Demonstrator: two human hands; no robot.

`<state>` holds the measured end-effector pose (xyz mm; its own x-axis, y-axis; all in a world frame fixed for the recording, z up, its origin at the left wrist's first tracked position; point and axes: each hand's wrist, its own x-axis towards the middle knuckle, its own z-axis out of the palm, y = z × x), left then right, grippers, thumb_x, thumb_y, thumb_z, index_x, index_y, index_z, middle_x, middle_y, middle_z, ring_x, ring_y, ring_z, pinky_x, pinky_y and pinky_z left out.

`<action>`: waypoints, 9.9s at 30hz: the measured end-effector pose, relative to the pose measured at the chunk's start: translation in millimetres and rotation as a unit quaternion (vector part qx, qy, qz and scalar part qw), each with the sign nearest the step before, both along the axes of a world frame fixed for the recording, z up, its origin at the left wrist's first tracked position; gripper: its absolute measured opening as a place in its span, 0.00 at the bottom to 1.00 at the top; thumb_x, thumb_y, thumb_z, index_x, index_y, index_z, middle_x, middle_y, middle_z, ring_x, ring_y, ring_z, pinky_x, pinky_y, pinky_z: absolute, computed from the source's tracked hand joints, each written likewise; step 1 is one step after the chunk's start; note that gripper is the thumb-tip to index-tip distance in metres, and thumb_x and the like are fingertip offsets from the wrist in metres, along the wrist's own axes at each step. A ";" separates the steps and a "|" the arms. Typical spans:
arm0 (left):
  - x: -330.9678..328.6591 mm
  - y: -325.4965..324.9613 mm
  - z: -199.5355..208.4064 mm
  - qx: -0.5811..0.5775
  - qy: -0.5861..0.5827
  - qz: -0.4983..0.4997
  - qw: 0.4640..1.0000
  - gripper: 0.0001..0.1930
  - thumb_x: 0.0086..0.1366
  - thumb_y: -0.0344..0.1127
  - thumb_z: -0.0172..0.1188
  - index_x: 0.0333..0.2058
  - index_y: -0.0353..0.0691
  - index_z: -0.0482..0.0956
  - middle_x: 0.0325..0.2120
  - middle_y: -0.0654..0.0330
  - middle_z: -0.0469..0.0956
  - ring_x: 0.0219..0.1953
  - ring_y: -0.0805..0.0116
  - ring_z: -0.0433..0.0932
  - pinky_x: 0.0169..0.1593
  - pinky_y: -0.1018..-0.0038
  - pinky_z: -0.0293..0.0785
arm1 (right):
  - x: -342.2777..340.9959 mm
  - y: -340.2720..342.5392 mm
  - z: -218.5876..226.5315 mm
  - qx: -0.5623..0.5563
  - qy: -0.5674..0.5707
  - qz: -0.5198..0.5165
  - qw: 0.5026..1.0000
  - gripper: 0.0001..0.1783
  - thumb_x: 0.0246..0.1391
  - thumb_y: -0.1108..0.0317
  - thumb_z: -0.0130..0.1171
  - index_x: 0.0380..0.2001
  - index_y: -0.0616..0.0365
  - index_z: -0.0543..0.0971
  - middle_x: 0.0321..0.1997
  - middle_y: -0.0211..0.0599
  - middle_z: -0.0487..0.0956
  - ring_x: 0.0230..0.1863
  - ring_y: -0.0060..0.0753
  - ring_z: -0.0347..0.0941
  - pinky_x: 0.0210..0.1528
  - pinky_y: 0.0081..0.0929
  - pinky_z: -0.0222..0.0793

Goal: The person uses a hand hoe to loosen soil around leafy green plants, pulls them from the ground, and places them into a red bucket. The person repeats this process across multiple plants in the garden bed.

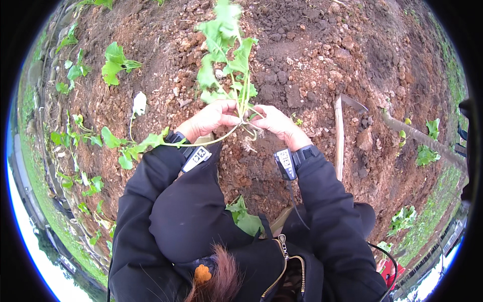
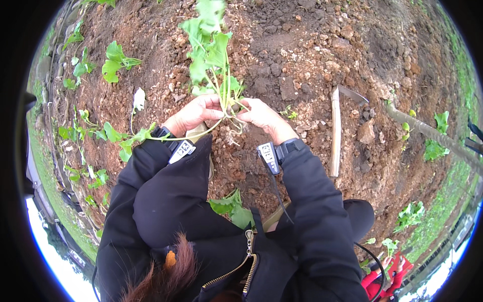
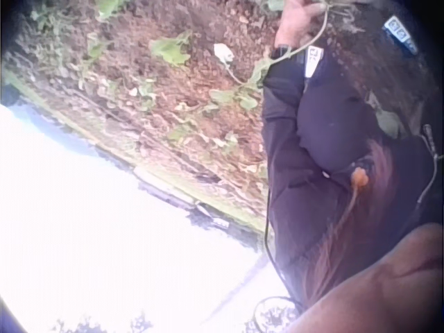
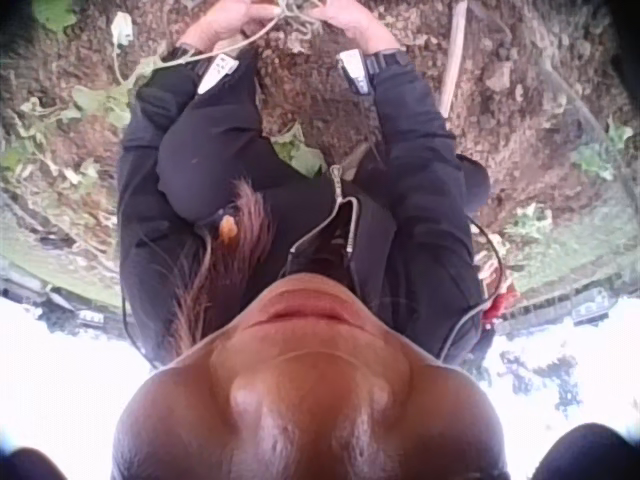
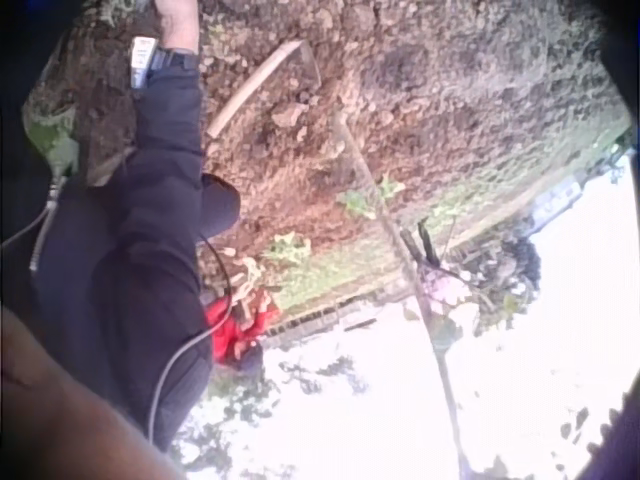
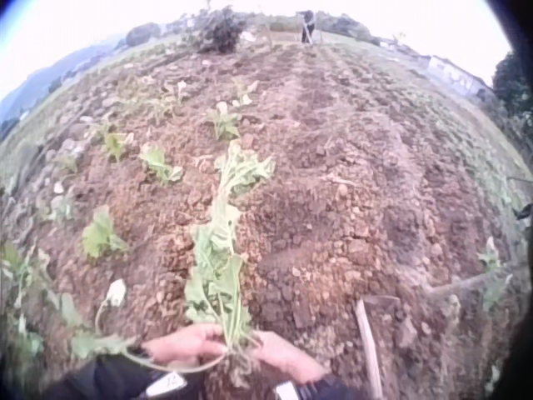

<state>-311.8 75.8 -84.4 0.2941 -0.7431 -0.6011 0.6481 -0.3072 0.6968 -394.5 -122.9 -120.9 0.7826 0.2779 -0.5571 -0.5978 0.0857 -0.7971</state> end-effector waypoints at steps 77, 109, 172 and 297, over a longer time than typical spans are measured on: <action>37.5 -20.6 -23.6 -0.034 0.045 0.129 0.990 0.13 0.59 0.32 0.58 0.43 0.39 0.73 0.33 0.63 0.77 0.35 0.74 0.75 0.38 0.76 0.71 | -142.9 -147.7 -0.1 -0.693 -0.003 -0.109 0.713 0.32 0.42 0.57 0.61 0.50 0.59 0.67 0.43 0.53 0.72 0.48 0.49 0.66 0.50 0.42 0.63; 41.7 58.2 -37.6 -0.035 -0.016 0.410 0.911 0.12 0.60 0.31 0.56 0.43 0.39 0.73 0.31 0.64 0.75 0.29 0.74 0.71 0.33 0.76 0.70 | -113.3 -35.4 -63.9 -0.595 0.047 0.109 0.795 0.19 0.47 0.65 0.54 0.40 0.61 0.62 0.24 0.49 0.77 0.27 0.52 0.76 0.29 0.43 0.72; 55.4 -35.6 -203.9 0.030 -0.513 0.057 0.856 0.13 0.61 0.38 0.50 0.41 0.38 0.73 0.38 0.60 0.75 0.41 0.63 0.73 0.46 0.68 0.69 | -105.0 -30.5 -81.7 -0.399 0.135 -0.058 0.905 0.14 0.42 0.68 0.57 0.34 0.63 0.71 0.23 0.37 0.73 0.20 0.27 0.71 0.22 0.27 0.69; 48.5 -50.2 -172.9 0.027 -0.624 -0.239 0.743 0.22 0.54 0.40 0.53 0.47 0.38 0.69 0.44 0.52 0.67 0.46 0.58 0.66 0.49 0.68 0.64 | -128.2 25.7 -6.4 -0.286 0.291 -0.226 0.885 0.20 0.42 0.62 0.60 0.37 0.63 0.72 0.30 0.48 0.77 0.35 0.43 0.76 0.39 0.34 0.70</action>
